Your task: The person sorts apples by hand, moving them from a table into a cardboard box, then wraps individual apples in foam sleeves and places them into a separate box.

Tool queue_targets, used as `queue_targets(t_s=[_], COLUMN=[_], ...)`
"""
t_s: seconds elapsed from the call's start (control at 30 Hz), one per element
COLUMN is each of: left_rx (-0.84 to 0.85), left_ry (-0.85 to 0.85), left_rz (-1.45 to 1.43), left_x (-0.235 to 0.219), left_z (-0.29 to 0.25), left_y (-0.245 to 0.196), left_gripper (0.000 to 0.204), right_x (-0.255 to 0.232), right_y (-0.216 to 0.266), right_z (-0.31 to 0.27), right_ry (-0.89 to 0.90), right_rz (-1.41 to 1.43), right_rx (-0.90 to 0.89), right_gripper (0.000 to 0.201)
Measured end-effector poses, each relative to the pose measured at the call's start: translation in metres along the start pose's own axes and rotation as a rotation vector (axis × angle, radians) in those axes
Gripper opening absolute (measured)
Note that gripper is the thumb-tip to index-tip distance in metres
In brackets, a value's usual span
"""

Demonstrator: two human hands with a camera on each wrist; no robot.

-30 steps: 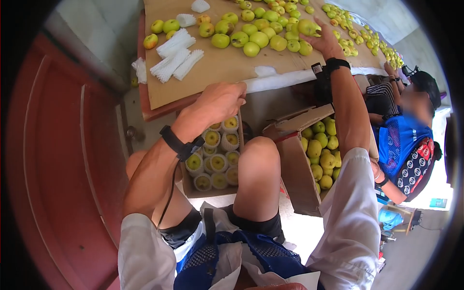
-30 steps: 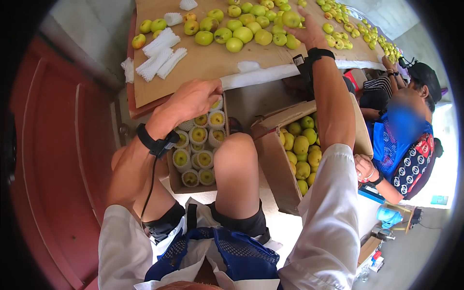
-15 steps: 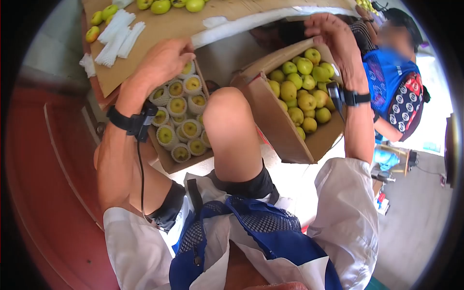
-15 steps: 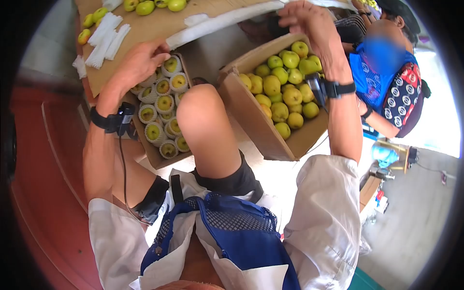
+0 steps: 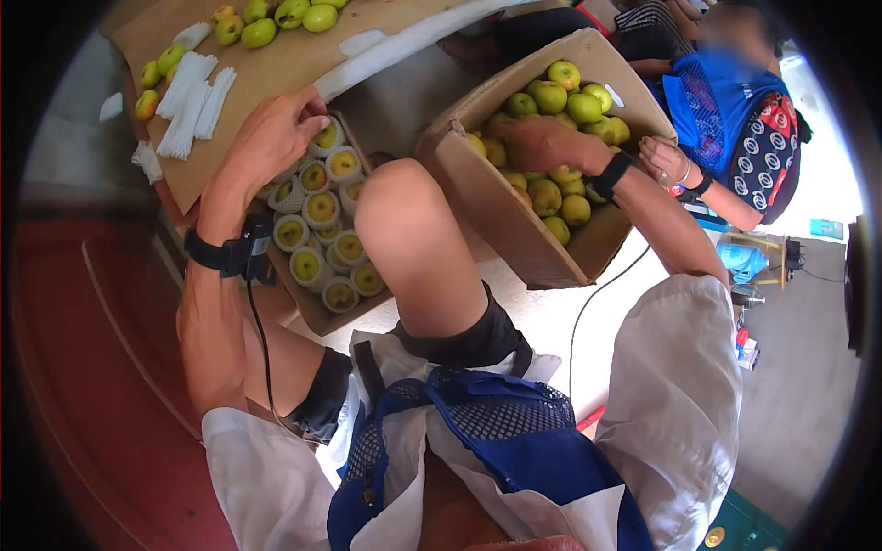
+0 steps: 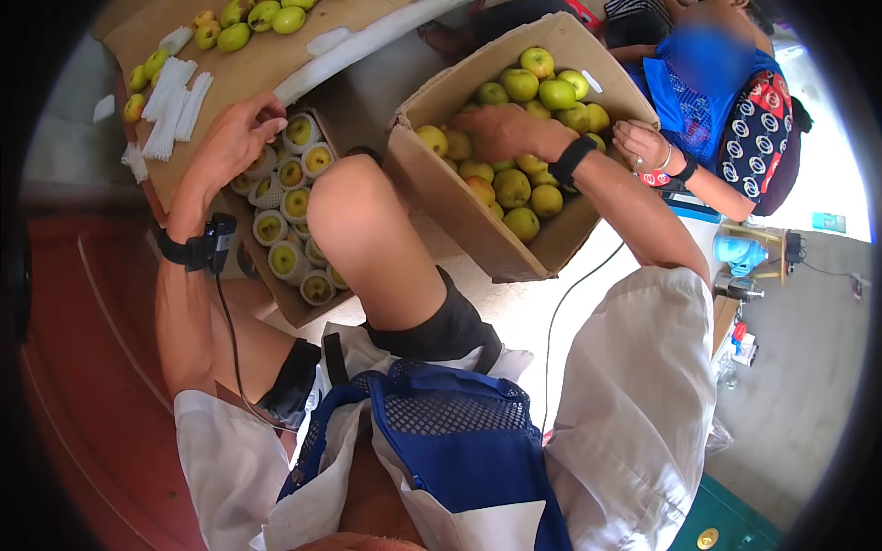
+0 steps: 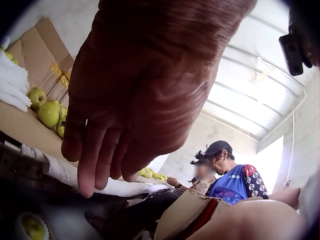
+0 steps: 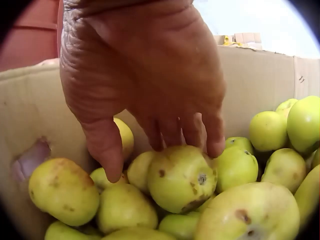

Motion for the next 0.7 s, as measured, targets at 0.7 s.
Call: queue_targets(t_s=[0.7], left_rx=[-0.005], left_ry=[-0.036], left_rz=[0.142], left_x=[0.002], left_z=[-0.010], left_y=[0.010], left_gripper=[0.021], right_x=[0.026], right_y=[-0.008], right_z=[0.010], right_ry=[-0.373], right_rz=[-0.176], right_rx=[-0.118], right_gripper=[0.062])
Point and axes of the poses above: each hand's wrist, its own z-axis towards the middle knuckle, its own x-axis out of the palm, y = z × x, the point moved 5 cm from there along z, towards the middle knuckle, and after that the axes turned 8 degrees about y, right-handed, at the moved point
